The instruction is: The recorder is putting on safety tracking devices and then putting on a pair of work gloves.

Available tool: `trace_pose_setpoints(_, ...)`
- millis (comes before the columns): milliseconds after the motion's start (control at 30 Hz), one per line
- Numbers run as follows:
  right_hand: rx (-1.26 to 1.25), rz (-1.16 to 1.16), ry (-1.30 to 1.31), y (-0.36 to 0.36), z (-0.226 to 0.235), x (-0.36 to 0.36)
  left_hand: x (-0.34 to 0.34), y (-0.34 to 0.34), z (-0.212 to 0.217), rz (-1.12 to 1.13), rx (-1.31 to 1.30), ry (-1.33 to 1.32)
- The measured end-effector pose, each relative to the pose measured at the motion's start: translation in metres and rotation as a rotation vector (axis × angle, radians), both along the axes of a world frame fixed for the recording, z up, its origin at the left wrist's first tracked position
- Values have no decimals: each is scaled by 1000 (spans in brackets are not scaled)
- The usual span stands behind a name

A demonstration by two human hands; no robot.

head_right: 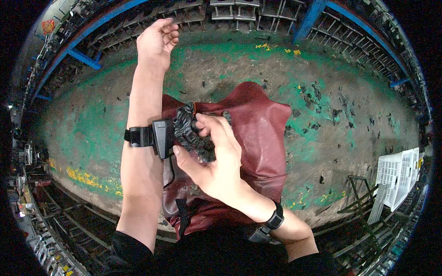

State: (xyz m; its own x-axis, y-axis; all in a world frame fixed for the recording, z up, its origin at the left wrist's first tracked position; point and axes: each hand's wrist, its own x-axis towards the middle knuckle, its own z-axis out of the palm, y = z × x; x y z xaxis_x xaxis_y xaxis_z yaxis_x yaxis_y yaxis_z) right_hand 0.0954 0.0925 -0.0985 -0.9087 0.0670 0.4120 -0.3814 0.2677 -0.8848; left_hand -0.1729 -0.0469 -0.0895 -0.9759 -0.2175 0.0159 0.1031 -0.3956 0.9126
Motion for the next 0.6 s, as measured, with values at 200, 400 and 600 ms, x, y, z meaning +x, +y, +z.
trace_pose_setpoints(200,-696,425,-642,-24,-11,4,6,-7,16,126,-128,163)
trace_pose_setpoints(400,-562,316,-575,-42,-2,-2,21,10,34,243,-285,453)
trace_pose_setpoints(600,-560,303,-572,-42,-12,11,34,9,56,367,-363,550)
